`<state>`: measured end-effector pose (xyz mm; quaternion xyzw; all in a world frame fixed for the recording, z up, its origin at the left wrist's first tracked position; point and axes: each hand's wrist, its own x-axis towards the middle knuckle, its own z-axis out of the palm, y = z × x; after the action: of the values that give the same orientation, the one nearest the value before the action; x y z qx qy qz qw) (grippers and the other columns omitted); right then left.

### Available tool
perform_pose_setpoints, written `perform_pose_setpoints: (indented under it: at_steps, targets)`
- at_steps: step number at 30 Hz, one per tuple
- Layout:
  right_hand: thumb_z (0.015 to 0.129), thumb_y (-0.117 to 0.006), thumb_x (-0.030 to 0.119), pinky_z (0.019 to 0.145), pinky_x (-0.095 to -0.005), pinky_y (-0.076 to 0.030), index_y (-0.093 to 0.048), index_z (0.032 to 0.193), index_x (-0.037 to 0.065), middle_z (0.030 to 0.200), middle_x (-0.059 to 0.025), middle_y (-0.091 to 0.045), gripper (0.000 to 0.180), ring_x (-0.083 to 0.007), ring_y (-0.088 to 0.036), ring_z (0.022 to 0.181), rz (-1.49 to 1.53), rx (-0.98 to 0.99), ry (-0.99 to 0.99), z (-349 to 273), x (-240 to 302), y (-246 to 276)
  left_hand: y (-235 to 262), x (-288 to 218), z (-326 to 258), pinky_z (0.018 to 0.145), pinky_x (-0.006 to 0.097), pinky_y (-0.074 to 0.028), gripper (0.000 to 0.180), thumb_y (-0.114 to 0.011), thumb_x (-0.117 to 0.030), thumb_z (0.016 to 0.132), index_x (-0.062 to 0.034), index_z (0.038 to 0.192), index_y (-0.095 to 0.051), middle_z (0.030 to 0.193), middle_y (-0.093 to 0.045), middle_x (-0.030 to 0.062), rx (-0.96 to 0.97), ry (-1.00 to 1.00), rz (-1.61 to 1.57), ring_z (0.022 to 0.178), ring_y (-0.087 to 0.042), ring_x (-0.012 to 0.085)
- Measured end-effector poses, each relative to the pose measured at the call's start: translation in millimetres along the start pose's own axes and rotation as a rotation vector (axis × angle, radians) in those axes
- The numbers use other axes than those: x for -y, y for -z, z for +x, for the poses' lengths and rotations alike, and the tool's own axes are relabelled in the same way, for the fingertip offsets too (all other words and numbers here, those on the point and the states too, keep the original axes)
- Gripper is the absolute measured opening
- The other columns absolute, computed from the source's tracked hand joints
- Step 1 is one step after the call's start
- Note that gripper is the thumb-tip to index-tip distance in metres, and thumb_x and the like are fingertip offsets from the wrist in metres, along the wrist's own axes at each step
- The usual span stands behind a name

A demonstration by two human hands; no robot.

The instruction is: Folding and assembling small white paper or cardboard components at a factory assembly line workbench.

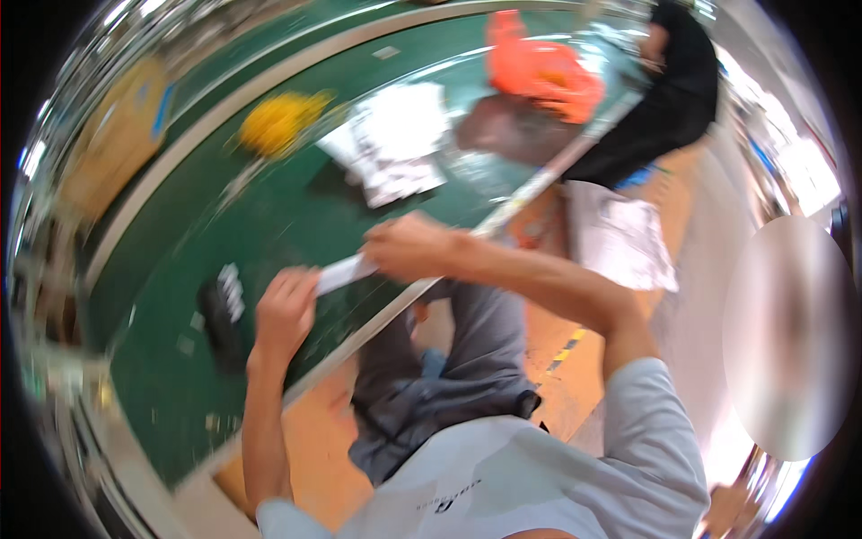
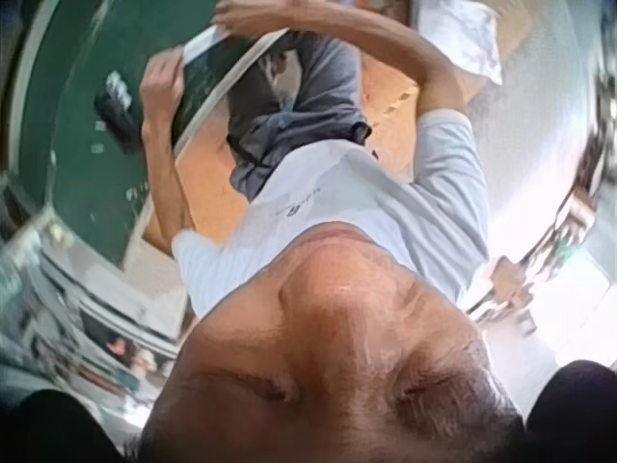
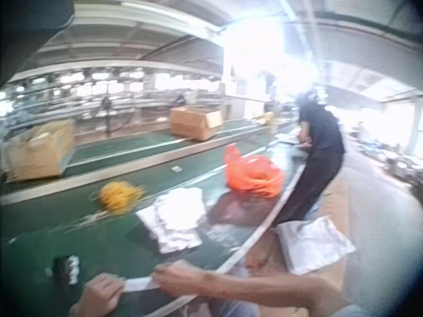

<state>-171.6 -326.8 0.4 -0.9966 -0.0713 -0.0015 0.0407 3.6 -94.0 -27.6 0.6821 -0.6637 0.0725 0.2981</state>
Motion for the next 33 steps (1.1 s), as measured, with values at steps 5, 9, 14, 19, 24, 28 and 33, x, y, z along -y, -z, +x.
perform_pose_setpoints:
  at_steps: [5,9,14,19,24,28,33]
  targets:
    - [0.078,-0.073,0.016,0.07,-0.0519,-0.057,-0.069,0.104,0.006,0.093,-0.016,-0.067,0.029,-0.0414,-0.071,0.087,0.245,-0.239,-0.09,9.9,5.7,-18.2,13.9,-6.3,-4.0,0.09,0.048,-0.054,0.03,-0.074,-0.001,0.085,-0.0005,0.114,-0.069,0.106,-0.07,0.0181,0.075,0.01,-0.043,0.103,-0.065,0.0395]
    - [0.075,-0.076,0.017,0.076,-0.0495,-0.057,-0.071,0.107,0.007,0.095,-0.0189,-0.071,0.034,-0.0423,-0.071,0.091,0.425,-0.242,-0.225,13.1,-2.3,-24.0,6.8,2.4,-2.1,0.091,0.047,-0.053,0.034,-0.075,0.0,0.084,0.0001,0.117,-0.068,0.107,-0.07,0.0175,0.087,0.026,-0.04,0.104,-0.065,0.039]
    - [0.078,-0.074,0.014,0.07,-0.0462,-0.058,-0.068,0.113,0.003,0.088,-0.0179,-0.072,0.037,-0.0332,-0.073,0.08,0.583,-0.228,-0.221,25.1,-6.6,-21.3,5.9,-0.4,0.1,0.092,0.047,-0.053,0.037,-0.076,0.001,0.083,0.0006,0.118,-0.067,0.109,-0.07,0.0179,0.073,0.024,-0.04,0.105,-0.065,0.0386]
    - [0.082,-0.073,0.006,0.057,-0.0352,-0.061,-0.07,0.112,0.002,0.083,-0.0084,-0.072,0.03,-0.018,-0.07,0.067,1.529,-0.065,-0.52,30.7,-4.7,-11.3,2.8,-3.7,-4.6,0.092,0.048,-0.052,0.029,-0.073,0.002,0.086,0.0009,0.115,-0.069,0.107,-0.071,0.018,-0.056,0.022,-0.025,0.103,-0.065,0.0388]
    - [0.088,-0.071,0.012,0.056,-0.0303,-0.058,-0.068,0.115,0.001,0.084,-0.0082,-0.071,0.029,-0.0151,-0.067,0.063,1.6,-0.062,-0.527,23.2,-5.0,-7.5,2.9,12.5,-13.0,0.087,0.046,-0.053,0.02,-0.07,0.002,0.091,0.0008,0.111,-0.07,0.104,-0.071,0.017,-0.094,0.064,0.035,0.098,-0.067,0.0376]
    - [0.087,-0.078,0.031,0.073,-0.0399,-0.056,-0.07,0.114,0.006,0.094,-0.0081,-0.069,0.038,-0.0249,-0.067,0.086,0.83,-0.384,-0.291,20.4,2.1,2.8,21.0,2.6,-3.7,0.08,0.045,-0.054,0.016,-0.069,0.0,0.094,0.0005,0.109,-0.072,0.097,-0.072,0.0176,-0.073,0.081,0.093,0.09,-0.069,0.0375]
    - [0.084,-0.078,0.049,0.086,-0.0495,-0.047,-0.072,0.104,0.009,0.101,-0.0106,-0.067,0.045,-0.0325,-0.062,0.107,0.247,-0.386,-0.007,27.2,34.8,27.5,27.8,-18.7,12.0,0.076,0.047,-0.053,0.016,-0.069,0.0,0.095,0.0004,0.11,-0.072,0.091,-0.072,0.0194,-0.027,0.034,0.054,0.084,-0.068,0.0391]
